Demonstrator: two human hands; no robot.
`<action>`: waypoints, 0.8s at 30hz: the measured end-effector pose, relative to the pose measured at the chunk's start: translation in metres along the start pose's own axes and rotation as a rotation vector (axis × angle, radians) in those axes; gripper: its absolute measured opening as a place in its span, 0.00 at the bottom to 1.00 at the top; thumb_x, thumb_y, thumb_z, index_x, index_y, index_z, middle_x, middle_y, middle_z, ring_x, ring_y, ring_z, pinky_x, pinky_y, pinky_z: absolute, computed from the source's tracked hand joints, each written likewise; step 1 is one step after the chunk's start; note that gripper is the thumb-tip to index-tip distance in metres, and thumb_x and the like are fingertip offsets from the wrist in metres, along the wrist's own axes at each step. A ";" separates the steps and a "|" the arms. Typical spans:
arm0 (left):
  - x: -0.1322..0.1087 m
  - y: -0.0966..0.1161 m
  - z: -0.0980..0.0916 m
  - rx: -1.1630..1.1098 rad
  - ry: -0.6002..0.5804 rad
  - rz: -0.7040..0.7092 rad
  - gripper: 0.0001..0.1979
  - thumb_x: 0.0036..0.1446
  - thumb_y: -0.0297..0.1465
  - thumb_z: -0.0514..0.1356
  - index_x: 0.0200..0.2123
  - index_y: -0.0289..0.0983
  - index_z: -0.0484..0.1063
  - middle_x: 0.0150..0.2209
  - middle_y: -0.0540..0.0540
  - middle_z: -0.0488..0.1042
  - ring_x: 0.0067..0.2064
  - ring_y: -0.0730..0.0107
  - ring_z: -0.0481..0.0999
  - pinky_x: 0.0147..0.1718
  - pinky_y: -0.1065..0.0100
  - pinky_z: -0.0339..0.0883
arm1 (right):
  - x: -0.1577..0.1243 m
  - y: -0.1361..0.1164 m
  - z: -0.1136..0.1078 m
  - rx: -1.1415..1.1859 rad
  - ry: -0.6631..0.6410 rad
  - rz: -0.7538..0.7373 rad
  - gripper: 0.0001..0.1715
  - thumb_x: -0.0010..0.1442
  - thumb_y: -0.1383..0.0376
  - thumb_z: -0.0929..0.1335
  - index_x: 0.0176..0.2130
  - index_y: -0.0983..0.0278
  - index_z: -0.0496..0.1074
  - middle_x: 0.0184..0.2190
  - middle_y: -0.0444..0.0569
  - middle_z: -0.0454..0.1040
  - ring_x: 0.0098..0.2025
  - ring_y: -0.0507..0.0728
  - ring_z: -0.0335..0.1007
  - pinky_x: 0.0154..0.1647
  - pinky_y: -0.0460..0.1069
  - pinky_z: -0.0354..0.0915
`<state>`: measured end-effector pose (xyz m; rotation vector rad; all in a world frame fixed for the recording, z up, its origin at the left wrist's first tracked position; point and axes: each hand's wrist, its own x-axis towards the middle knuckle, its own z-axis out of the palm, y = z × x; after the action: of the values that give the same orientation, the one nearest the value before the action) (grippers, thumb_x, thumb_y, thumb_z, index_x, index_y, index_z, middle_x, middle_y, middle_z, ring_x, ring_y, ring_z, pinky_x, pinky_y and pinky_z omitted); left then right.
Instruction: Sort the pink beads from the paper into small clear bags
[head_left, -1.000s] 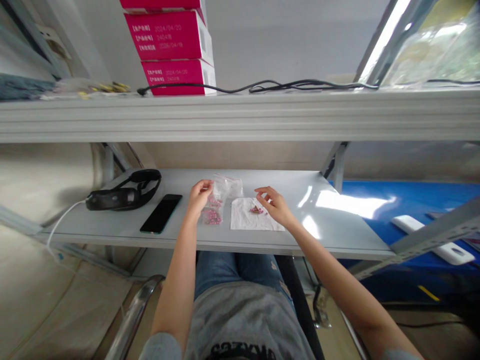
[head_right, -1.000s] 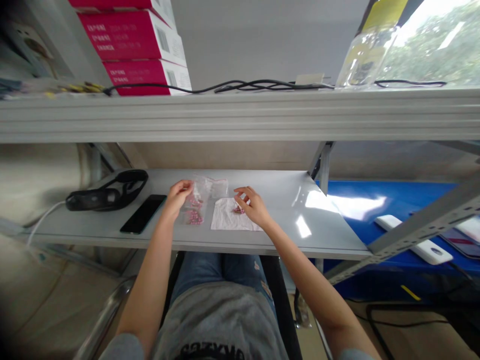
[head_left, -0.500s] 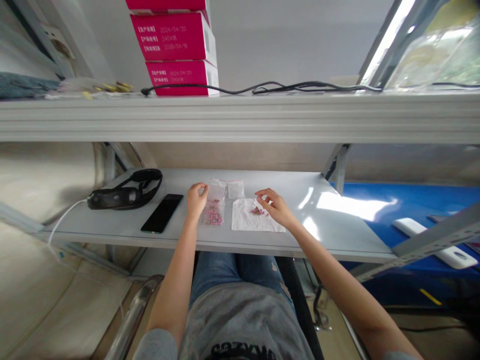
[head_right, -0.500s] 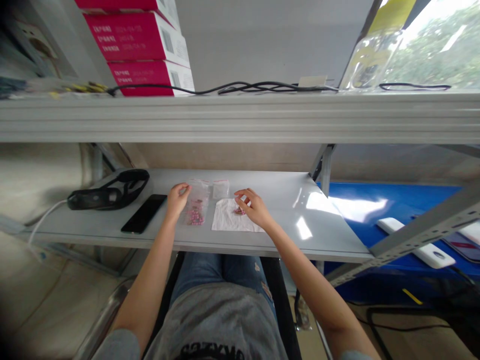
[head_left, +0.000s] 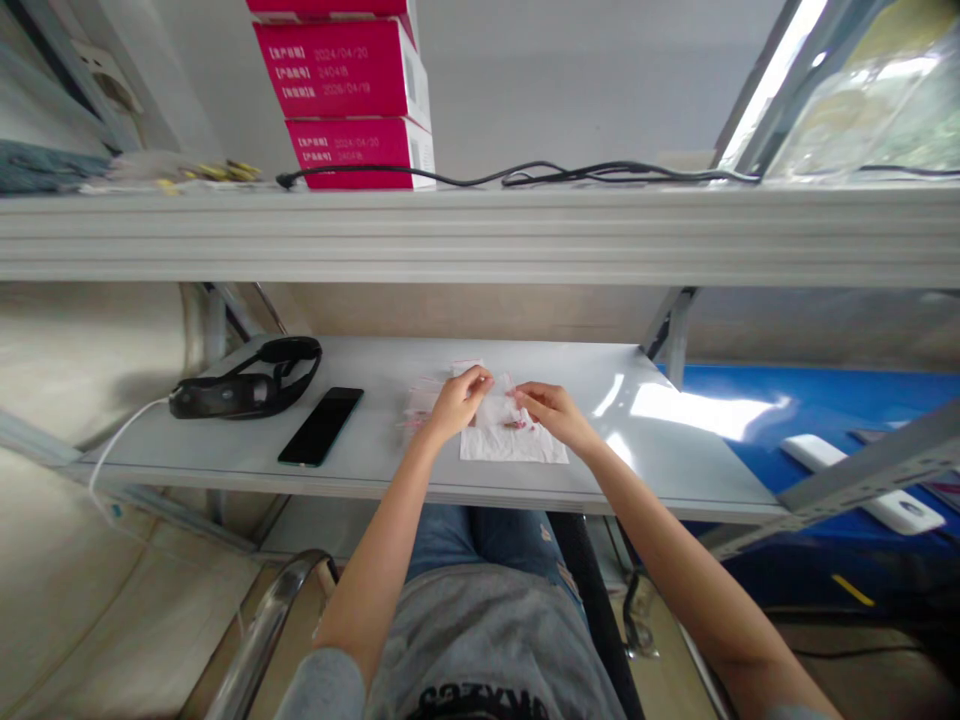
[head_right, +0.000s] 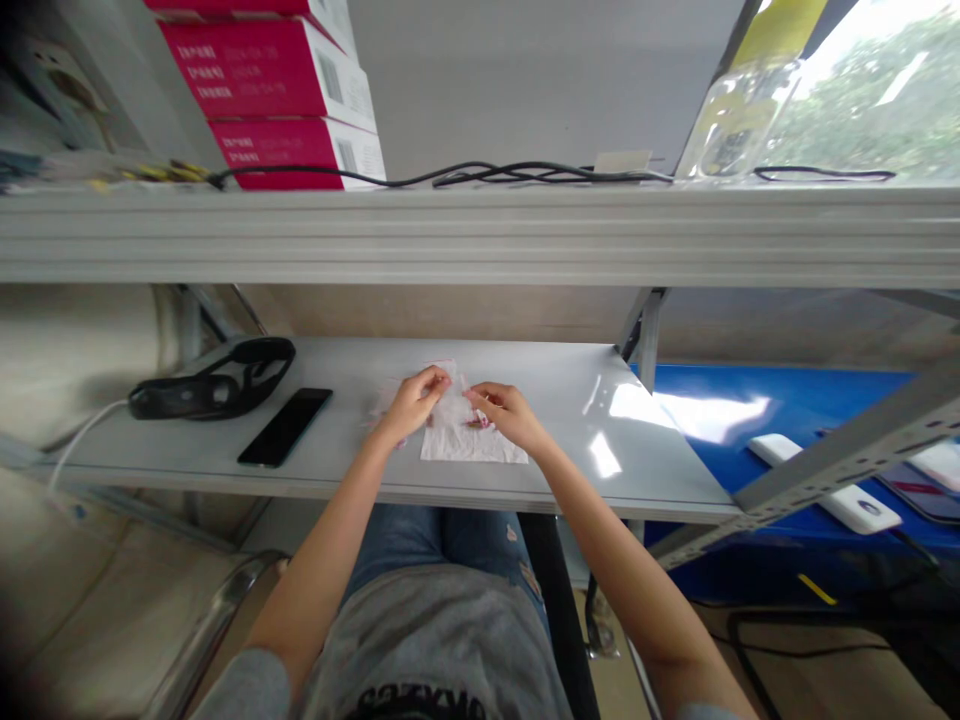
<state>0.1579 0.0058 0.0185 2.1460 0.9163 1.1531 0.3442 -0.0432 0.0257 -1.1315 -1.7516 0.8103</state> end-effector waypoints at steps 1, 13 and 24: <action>0.000 -0.001 0.005 0.007 -0.002 0.008 0.09 0.60 0.35 0.51 0.32 0.37 0.67 0.28 0.51 0.69 0.31 0.73 0.68 0.32 0.72 0.61 | 0.000 -0.001 -0.001 0.025 -0.028 0.025 0.18 0.56 0.53 0.64 0.30 0.65 0.72 0.22 0.44 0.67 0.22 0.49 0.60 0.21 0.44 0.57; -0.006 0.026 0.029 0.076 -0.005 -0.032 0.16 0.59 0.41 0.50 0.27 0.37 0.66 0.25 0.51 0.68 0.28 0.74 0.67 0.29 0.71 0.59 | 0.002 0.004 -0.003 -0.013 0.110 -0.004 0.15 0.52 0.56 0.67 0.30 0.65 0.73 0.22 0.45 0.70 0.21 0.48 0.58 0.20 0.44 0.56; -0.004 0.018 0.031 -0.073 -0.030 -0.072 0.12 0.60 0.37 0.48 0.29 0.37 0.65 0.24 0.52 0.66 0.27 0.74 0.65 0.28 0.72 0.58 | 0.000 0.001 -0.005 -0.007 0.032 -0.020 0.17 0.54 0.53 0.66 0.34 0.64 0.76 0.29 0.47 0.76 0.22 0.50 0.64 0.22 0.45 0.60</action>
<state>0.1887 -0.0127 0.0143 2.0500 0.9159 1.0998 0.3486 -0.0421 0.0268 -1.1241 -1.7383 0.7707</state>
